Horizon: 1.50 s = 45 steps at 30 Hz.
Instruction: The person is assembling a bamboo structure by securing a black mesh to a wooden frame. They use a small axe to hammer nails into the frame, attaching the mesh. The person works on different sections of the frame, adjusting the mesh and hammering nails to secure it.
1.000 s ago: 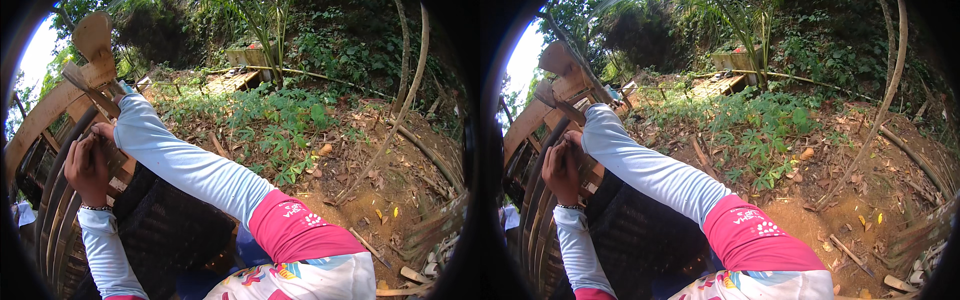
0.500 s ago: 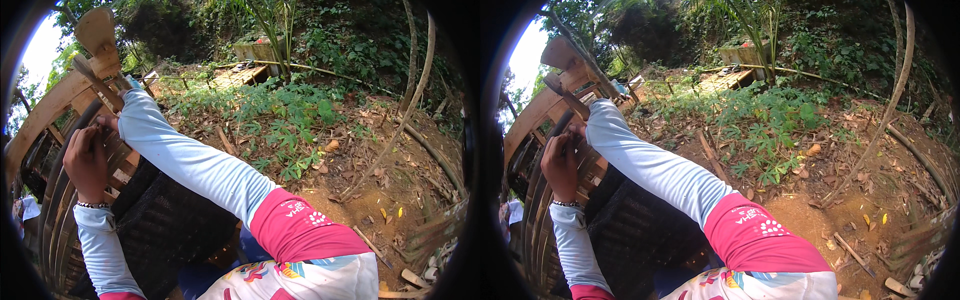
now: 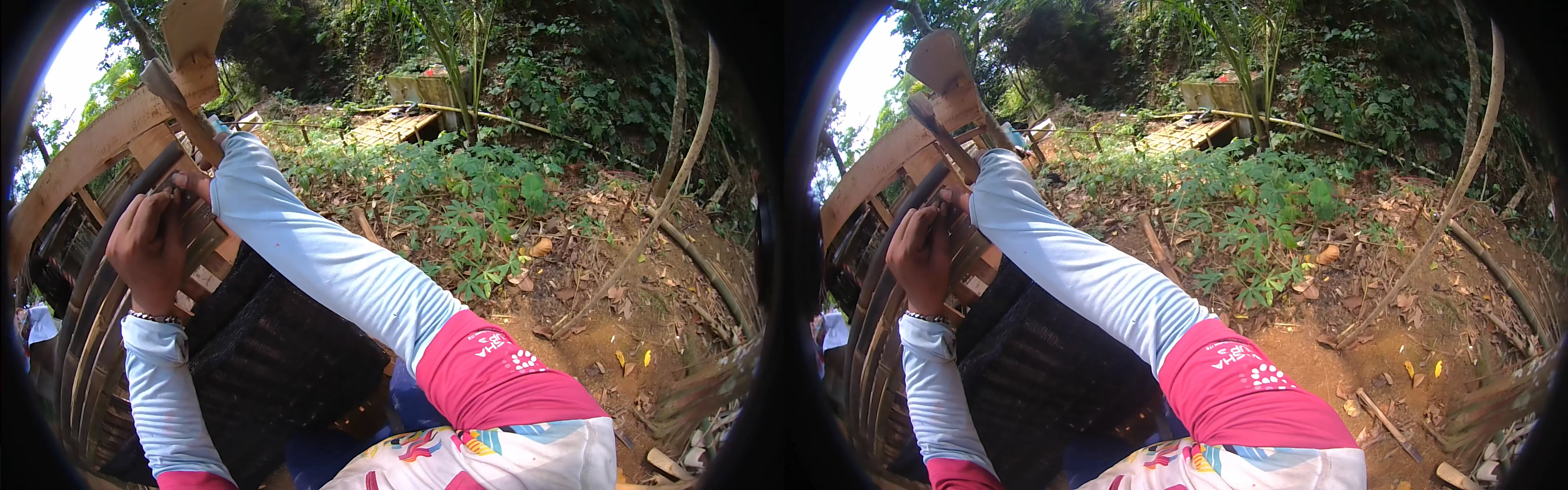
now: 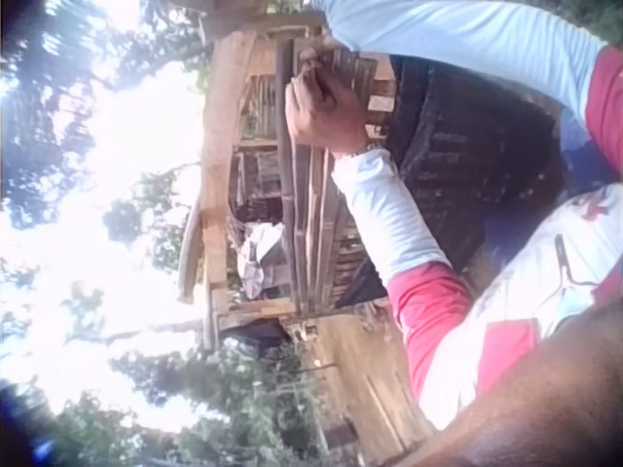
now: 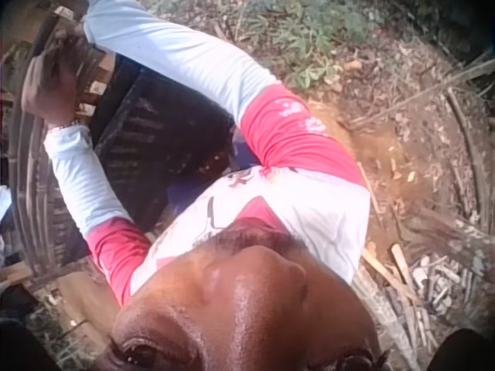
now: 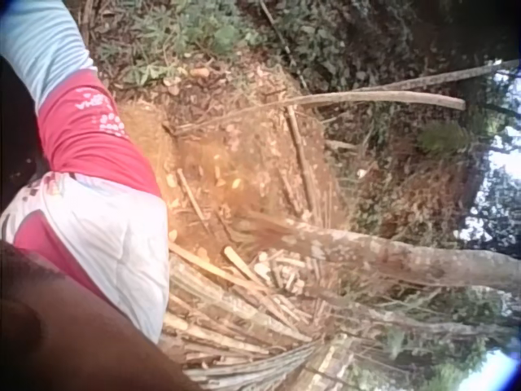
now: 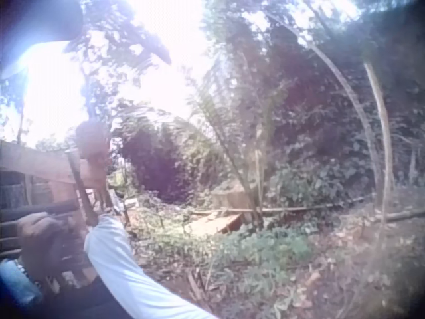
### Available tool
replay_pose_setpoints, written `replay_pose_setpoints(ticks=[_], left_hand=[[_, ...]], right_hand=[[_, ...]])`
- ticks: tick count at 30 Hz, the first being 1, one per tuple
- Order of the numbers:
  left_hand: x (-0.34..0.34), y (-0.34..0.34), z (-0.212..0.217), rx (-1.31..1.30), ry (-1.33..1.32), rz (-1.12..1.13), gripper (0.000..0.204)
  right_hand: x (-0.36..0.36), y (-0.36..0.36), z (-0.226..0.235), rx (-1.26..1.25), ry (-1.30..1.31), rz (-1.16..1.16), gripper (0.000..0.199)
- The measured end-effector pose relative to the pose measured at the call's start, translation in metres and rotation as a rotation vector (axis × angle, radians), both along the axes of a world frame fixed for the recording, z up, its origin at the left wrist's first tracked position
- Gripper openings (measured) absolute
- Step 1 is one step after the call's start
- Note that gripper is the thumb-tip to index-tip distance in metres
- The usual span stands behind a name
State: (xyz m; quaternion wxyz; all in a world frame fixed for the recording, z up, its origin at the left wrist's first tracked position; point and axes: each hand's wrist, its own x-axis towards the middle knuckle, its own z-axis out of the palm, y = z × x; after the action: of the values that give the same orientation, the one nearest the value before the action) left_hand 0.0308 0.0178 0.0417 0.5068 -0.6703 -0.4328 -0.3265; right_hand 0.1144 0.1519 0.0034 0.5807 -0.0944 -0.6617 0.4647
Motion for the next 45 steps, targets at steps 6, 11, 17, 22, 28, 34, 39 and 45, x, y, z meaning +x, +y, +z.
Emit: replay_pose_setpoints(ticks=[6,11,17,22,28,34,39,45], left_hand=[[0.000,0.000,0.001,0.015,0.018,-0.004,0.008],[-0.003,-0.003,0.000,-0.013,-0.008,0.037,0.008],[0.001,-0.001,0.003,0.000,0.019,0.023,0.007],[-0.002,-0.001,0.002,-0.001,0.012,0.039,0.006],[0.001,-0.001,0.000,-0.002,-0.012,0.046,0.006],[-0.005,-0.001,0.000,0.003,0.012,0.030,0.007],[-0.003,0.001,0.003,0.000,0.011,0.061,0.006],[-0.011,0.002,0.001,0.048,0.016,0.041,0.009]], right_hand=[[0.007,-0.009,0.002,-0.004,0.016,0.026,0.044],[0.020,-0.022,0.005,-0.008,0.033,0.037,0.044],[0.022,-0.028,0.001,0.051,0.119,-0.094,0.027],[0.013,-0.036,-0.002,0.154,0.131,-0.130,0.014],[-0.005,-0.020,0.006,0.246,-0.050,-0.016,0.010],[-0.036,0.020,-0.007,0.207,0.025,0.061,0.008],[-0.044,0.012,-0.011,0.241,0.099,-0.041,0.008],[0.027,-0.042,0.010,0.237,0.054,-0.081,0.009]])
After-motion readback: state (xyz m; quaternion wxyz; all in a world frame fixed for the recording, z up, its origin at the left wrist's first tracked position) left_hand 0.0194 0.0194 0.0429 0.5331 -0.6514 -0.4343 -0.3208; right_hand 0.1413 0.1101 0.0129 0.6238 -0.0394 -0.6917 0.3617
